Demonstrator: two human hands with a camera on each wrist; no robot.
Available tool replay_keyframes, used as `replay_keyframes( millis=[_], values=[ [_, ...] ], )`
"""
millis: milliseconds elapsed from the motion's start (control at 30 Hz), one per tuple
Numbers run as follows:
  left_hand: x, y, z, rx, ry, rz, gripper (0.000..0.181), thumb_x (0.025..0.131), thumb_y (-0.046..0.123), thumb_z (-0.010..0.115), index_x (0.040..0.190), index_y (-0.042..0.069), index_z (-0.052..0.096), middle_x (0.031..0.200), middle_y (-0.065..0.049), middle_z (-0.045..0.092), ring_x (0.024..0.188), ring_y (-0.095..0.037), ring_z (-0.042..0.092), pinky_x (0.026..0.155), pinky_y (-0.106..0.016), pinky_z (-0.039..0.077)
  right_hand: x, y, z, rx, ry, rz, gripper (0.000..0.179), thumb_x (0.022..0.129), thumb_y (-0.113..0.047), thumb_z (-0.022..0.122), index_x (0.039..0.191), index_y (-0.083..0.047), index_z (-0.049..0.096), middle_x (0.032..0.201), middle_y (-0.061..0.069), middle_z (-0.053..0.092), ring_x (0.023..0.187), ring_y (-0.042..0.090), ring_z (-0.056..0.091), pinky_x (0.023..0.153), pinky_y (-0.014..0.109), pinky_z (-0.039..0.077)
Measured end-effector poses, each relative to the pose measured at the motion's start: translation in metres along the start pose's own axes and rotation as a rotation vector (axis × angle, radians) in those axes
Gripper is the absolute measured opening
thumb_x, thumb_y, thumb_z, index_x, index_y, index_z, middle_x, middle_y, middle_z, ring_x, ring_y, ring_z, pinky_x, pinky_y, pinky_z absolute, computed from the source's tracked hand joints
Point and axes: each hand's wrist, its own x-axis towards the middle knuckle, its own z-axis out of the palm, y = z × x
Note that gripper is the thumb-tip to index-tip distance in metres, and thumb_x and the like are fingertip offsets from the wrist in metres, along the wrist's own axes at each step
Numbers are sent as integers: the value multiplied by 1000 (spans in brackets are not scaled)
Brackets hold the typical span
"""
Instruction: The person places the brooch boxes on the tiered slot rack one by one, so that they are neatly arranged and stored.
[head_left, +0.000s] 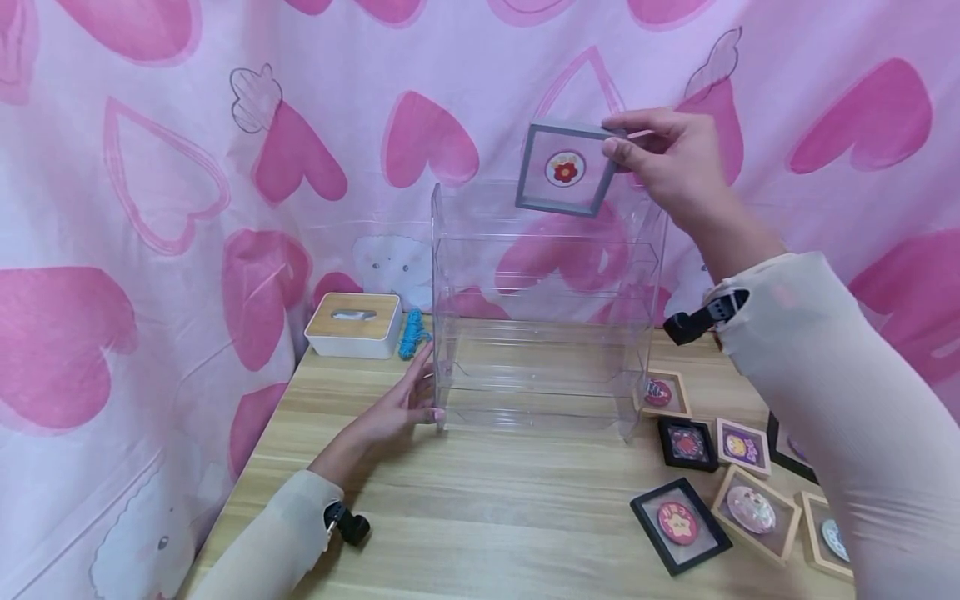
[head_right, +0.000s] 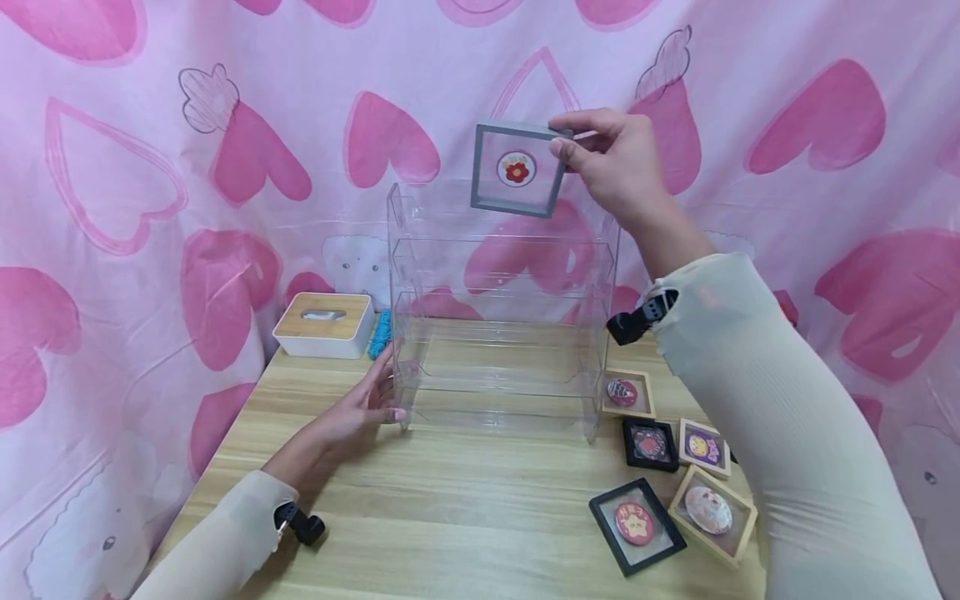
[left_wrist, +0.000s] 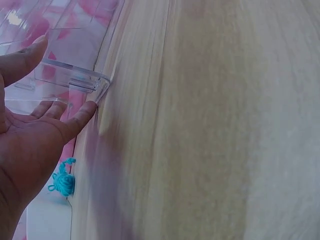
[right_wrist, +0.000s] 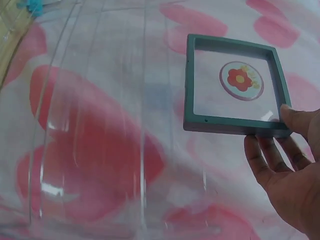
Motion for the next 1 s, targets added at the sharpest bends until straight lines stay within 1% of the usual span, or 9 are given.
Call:
replay_keyframes(
  millis=[67, 167, 200, 267, 367, 500, 633, 833, 1000],
  values=[
    [-1, 1, 2, -8, 3, -7, 115, 104, 6, 74, 166, 71, 2, 187, -6, 11, 173, -38, 19, 137, -63, 28, 2, 1, 10, -46, -10, -8, 35, 101, -19, 81, 136, -19, 81, 109, -12, 76, 94, 9, 79, 107, 23, 61],
    [-2, 1, 3, -14, 3, -7, 115, 104, 5, 73, 167, 70, 2, 188, -6, 10, 174, -39, 17, 137, -64, 27, 5, 1, 24, -90, -28, 3, 36, 104, -18, 78, 140, -22, 79, 119, -11, 72, 103, 12, 78, 120, 34, 56],
    [-2, 1, 3, -13, 2, -5, 115, 104, 4, 73, 167, 69, 1, 188, -7, 9, 174, -39, 17, 137, -64, 26, 6, 1, 28, -98, -31, 1, 36, 104, -18, 77, 140, -21, 78, 121, -11, 71, 106, 14, 78, 119, 34, 57],
    [-2, 1, 3, -11, -1, 1, 115, 104, 4, 72, 168, 68, 0, 188, -9, 9, 174, -40, 16, 138, -65, 25, 9, 0, 36, -106, -41, 6, 36, 105, -18, 77, 141, -22, 78, 126, -8, 71, 112, 17, 76, 115, 29, 59],
    [-2, 1, 4, -13, 0, 7, 115, 105, 3, 71, 169, 66, -1, 187, -11, 10, 174, -41, 15, 138, -65, 24, 13, -1, 47, -117, -56, -10, 35, 105, -17, 77, 139, -22, 79, 131, -4, 71, 114, 18, 75, 108, 25, 61],
    [-2, 3, 5, -16, 6, 5, 115, 105, 2, 70, 170, 64, -1, 187, -11, 10, 174, -42, 15, 138, -64, 24, 13, 1, 62, -138, -55, -50, 34, 104, -15, 78, 137, -20, 81, 131, -3, 71, 109, 15, 74, 95, 19, 61],
    [-3, 4, 7, -27, 5, -5, 114, 105, 2, 70, 169, 66, 0, 187, -10, 9, 174, -40, 16, 138, -62, 25, 13, 5, 74, -151, -62, -78, 32, 104, -12, 77, 135, -17, 81, 131, 2, 72, 104, 13, 73, 83, 18, 56],
    [-3, 4, 8, -58, -4, 3, 116, 104, -1, 69, 170, 64, 0, 187, -11, 8, 174, -40, 15, 140, -61, 22, 13, 5, 88, -165, -88, -74, 33, 106, -11, 74, 137, -16, 80, 136, 8, 73, 108, 18, 74, 82, 21, 55],
    [-4, 3, 7, -68, -1, -1, 115, 104, -1, 69, 169, 65, 1, 188, -10, 8, 174, -39, 14, 140, -60, 20, 14, 5, 94, -197, -85, -118, 33, 108, -7, 70, 138, -15, 79, 138, 10, 71, 114, 19, 74, 82, 19, 57]
  ],
)
